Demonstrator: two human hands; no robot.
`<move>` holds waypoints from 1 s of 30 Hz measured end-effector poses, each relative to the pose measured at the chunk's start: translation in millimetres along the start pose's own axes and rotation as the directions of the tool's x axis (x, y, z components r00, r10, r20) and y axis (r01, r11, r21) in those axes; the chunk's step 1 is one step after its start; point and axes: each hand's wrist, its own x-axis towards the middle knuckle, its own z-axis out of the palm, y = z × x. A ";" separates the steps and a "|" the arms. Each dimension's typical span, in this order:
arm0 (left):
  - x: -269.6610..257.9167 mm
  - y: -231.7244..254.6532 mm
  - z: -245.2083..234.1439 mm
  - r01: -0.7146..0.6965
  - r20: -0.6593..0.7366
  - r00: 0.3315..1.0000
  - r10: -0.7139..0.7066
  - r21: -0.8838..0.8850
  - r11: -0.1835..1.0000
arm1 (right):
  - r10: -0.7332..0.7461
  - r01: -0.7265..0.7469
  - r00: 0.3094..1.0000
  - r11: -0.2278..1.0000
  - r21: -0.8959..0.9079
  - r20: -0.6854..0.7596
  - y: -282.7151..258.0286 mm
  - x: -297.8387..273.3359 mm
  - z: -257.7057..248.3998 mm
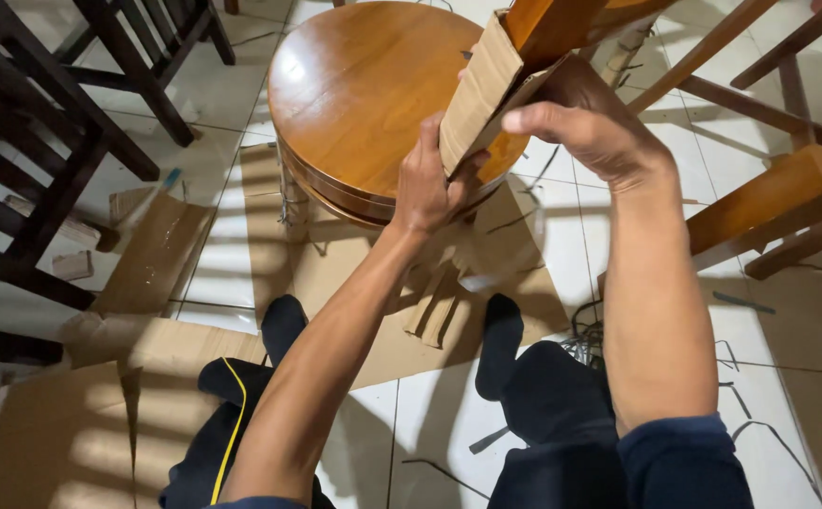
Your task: Wrapping wooden chair legs with cardboard and securing them with plastic ties
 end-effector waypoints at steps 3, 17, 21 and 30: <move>0.1 -1.1 -0.9 0.005 0.009 1.000 -0.005 -0.024 1.000 | -0.099 0.108 0.994 0.943 -0.316 0.042 -7.8 7.4 9.5; -0.5 -1.7 0.7 -0.024 0.045 0.999 0.025 -0.022 0.999 | -0.281 0.261 0.959 0.930 -0.258 -0.042 7.8 8.3 14.7; -5.9 11.7 0.2 0.035 0.025 0.999 -0.036 0.027 0.999 | -0.312 0.296 0.950 0.923 -0.245 -0.028 5.3 8.7 15.7; 22.7 51.5 17.2 0.039 -0.278 0.955 -0.102 -0.223 0.974 | -0.339 0.328 0.941 0.916 -0.233 -0.009 8.4 7.9 9.1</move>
